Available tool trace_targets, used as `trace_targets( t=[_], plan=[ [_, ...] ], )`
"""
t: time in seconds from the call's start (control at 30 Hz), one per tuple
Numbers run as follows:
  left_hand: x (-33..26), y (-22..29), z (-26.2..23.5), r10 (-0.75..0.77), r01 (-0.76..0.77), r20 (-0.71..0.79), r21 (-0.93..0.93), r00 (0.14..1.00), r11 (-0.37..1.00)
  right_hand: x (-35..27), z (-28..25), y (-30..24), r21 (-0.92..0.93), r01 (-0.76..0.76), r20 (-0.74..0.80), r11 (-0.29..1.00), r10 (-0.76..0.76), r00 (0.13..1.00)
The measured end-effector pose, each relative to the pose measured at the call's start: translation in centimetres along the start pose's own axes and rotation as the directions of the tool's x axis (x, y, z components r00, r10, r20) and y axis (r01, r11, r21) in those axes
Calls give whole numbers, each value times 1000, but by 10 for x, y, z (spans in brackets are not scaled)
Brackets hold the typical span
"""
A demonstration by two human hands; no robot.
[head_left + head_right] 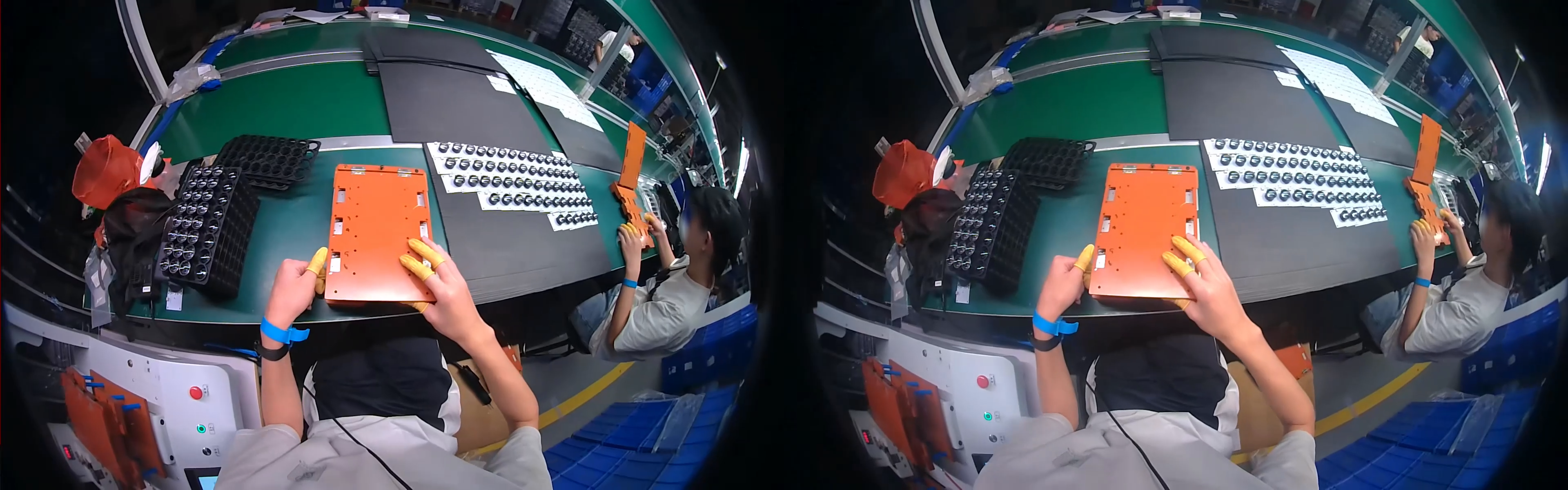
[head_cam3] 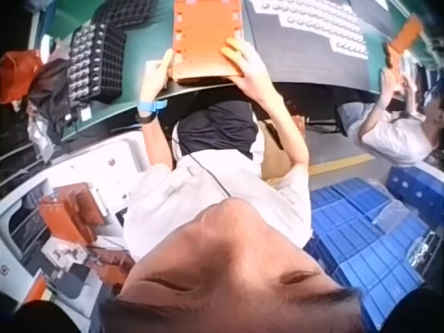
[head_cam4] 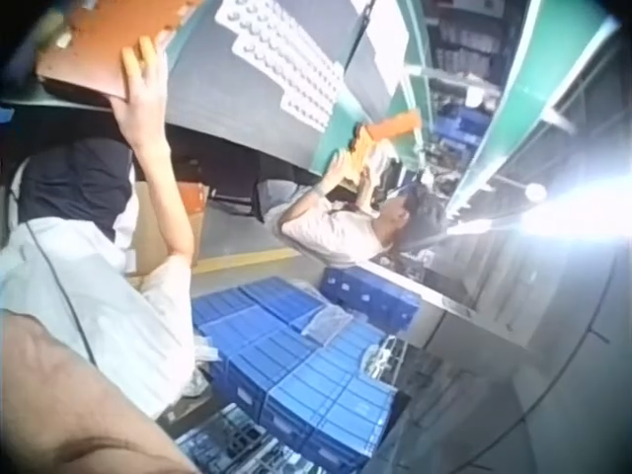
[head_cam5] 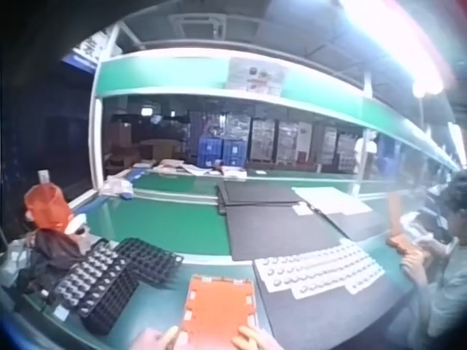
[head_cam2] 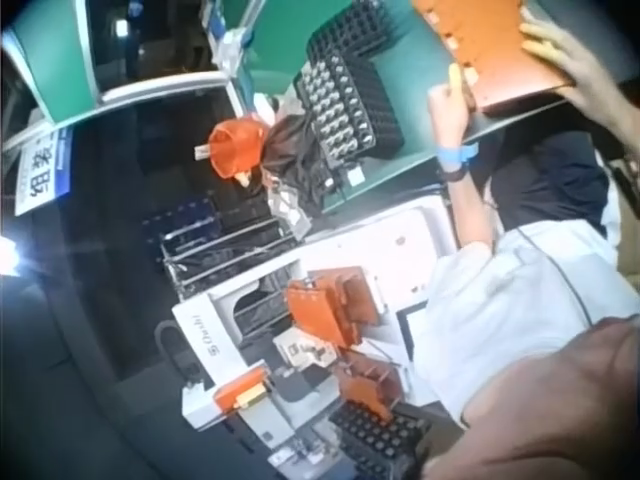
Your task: Wiping small electronic components with a cloth and placing them into assembly fixtures for processing.
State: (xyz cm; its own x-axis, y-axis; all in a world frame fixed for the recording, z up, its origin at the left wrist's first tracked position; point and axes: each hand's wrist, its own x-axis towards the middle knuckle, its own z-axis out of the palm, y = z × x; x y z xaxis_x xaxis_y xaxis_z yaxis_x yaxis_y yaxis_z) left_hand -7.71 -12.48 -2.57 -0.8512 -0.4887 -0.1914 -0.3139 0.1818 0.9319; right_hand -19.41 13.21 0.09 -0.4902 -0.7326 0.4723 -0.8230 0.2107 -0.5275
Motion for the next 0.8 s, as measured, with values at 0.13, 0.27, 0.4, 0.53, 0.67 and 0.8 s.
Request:
trace_targets(
  t=[0.13,0.27,0.4,0.53,0.67,0.8],
  plan=[
    [-2,1,-6,-5,5,26,11,1000,1000,-3,-2,0,-5,-3,32,1000,3,999],
    [-4,2,-8,14,-15,65,25,998,1000,-3,-2,1,-3,-5,56,1000,6,998],
    [-5,2,-6,64,-67,92,27,994,997,-6,-1,4,77,-21,50,997,18,999],
    [-2,8,-4,17,-17,110,3,994,1000,-6,-6,13,190,-63,64,980,52,997],
    [3,4,-2,-39,40,79,-15,996,999,-1,-7,25,167,-34,116,985,15,993],
    [-14,17,-7,-145,146,-108,3,984,989,7,3,27,294,-101,-20,950,112,993]
  ],
)
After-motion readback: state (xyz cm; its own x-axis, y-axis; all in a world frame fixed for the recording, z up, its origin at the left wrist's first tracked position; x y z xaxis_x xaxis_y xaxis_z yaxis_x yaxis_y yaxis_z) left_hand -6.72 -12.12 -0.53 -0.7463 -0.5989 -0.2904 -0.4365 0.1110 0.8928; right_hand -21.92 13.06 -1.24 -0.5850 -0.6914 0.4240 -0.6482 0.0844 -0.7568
